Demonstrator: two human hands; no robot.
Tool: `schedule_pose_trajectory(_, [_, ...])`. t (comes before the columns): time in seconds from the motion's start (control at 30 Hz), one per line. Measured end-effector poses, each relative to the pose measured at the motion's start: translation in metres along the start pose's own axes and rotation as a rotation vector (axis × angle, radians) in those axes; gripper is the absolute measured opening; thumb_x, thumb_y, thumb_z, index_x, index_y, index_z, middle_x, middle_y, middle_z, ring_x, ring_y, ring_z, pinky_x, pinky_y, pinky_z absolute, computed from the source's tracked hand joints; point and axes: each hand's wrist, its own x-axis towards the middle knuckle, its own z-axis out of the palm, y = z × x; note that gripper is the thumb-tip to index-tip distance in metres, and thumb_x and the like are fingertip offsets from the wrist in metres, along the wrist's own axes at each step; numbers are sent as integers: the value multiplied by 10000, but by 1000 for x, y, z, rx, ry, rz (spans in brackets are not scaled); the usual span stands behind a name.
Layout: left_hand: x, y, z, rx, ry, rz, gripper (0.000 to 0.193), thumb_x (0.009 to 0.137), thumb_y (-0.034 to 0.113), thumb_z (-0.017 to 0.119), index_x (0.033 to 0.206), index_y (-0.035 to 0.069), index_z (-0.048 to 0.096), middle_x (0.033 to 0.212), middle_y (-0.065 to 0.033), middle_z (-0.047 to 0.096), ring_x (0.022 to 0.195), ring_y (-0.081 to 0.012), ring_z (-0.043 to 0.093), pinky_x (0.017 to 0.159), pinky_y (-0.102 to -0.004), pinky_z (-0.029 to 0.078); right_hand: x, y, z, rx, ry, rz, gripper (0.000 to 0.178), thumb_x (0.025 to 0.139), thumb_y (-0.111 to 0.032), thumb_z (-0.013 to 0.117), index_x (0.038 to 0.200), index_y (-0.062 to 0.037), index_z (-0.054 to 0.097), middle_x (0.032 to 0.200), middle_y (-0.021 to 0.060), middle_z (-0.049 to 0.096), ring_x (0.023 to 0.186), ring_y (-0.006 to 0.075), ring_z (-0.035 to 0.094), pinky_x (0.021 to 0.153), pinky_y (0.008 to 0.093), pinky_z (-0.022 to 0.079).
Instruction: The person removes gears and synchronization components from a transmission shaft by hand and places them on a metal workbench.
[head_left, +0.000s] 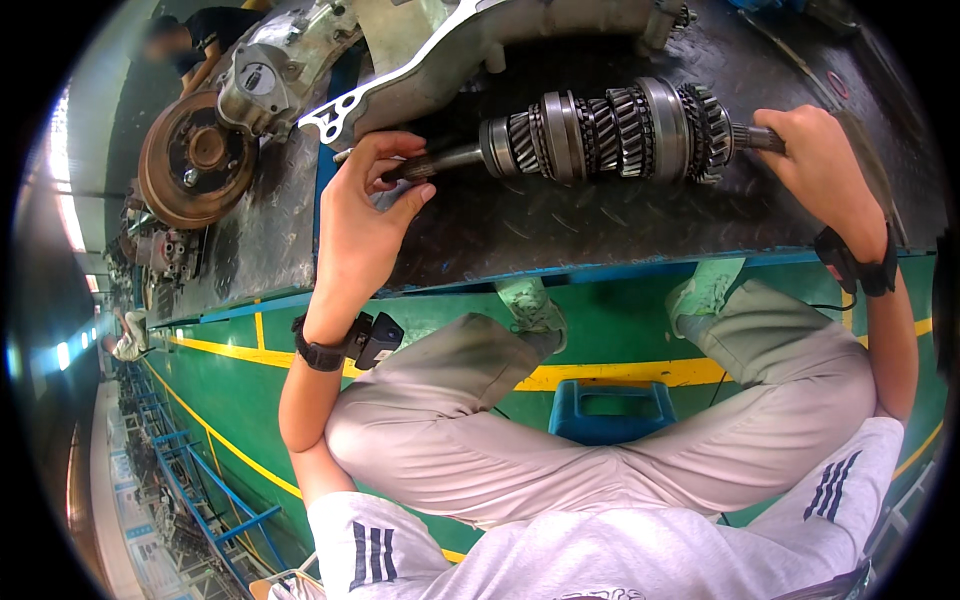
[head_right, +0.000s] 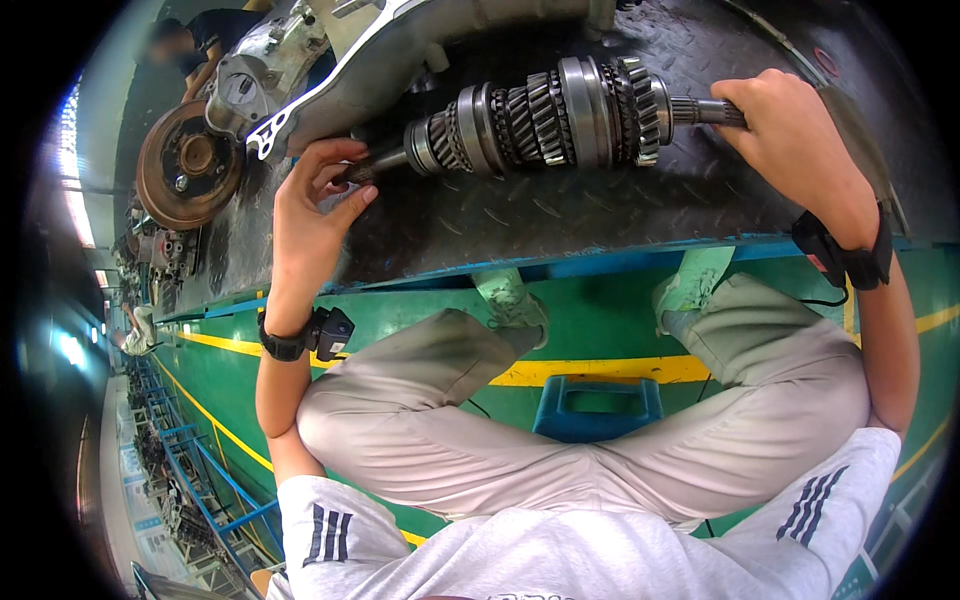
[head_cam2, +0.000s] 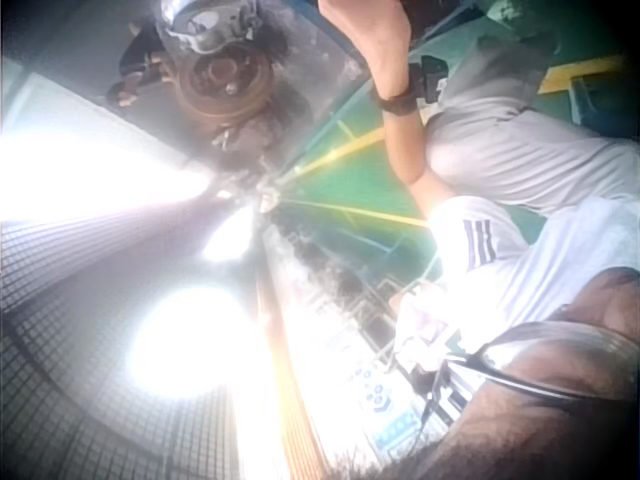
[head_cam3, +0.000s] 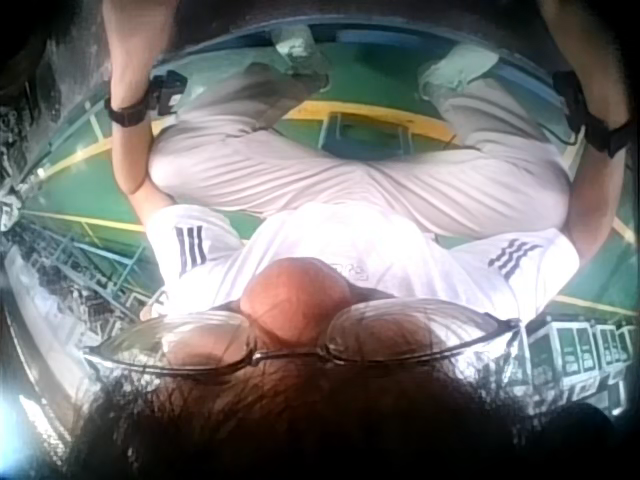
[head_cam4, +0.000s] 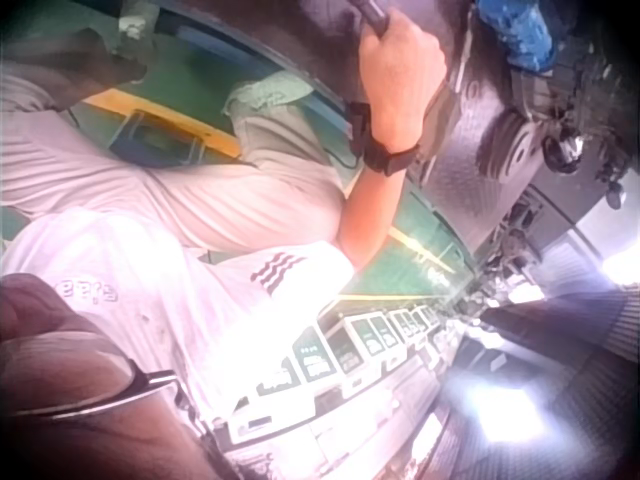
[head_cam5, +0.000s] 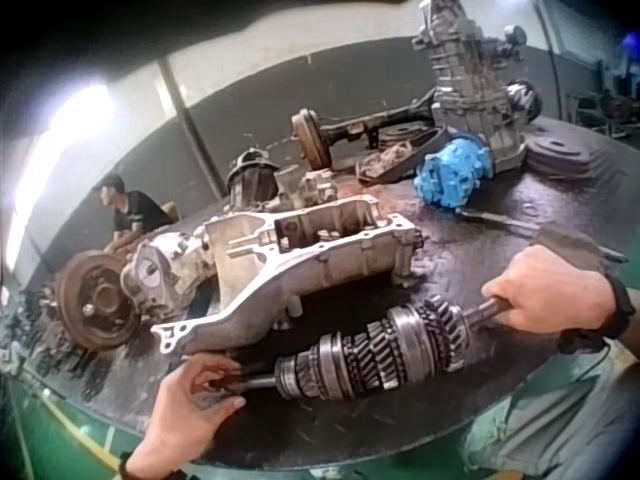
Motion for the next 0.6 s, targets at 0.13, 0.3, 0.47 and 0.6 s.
schedule_pose_trajectory(0.13, [2, -11, 5, -31, 72, 121, 370, 931, -15, 776, 1286, 35, 684, 1156, -99, 762, 1095, -190, 737, 903, -308, 539, 0, -3, -2, 0, 23, -30, 172, 867, -138, 775, 965, -4, 727, 829, 245, 667, 864, 462, 633, 769, 551, 482])
schedule_pose_trajectory(0.3, [0, 9, 3, 1, 29, -122, 245, 1056, 120, 692, 1281, 27, 679, 986, -102, 766, 955, -195, 742, 865, -309, 548, 2, 4, -2, 7, -27, -41, 165, 872, -131, 769, 962, -7, 708, 825, 234, 668, 867, 457, 636, 763, 553, 478])
schedule_pose_trajectory(0.47, [-1, -2, 4, 10, 119, 59, 255, 1089, 215, 674, 1264, 31, 694, 953, -109, 768, 907, -207, 732, 864, -332, 549, 1, -3, -8, -39, 26, -63, 183, 856, -123, 779, 960, -4, 690, 812, 230, 665, 860, 459, 642, 760, 550, 479])
schedule_pose_trajectory(0.6, [-4, 9, -5, 117, 31, 39, 305, 995, 195, 781, 1236, 23, 709, 1007, -112, 783, 943, -218, 740, 902, -346, 543, 2, 1, -7, -62, 19, -85, 191, 847, -122, 784, 966, -4, 692, 806, 228, 668, 844, 465, 644, 760, 549, 481])
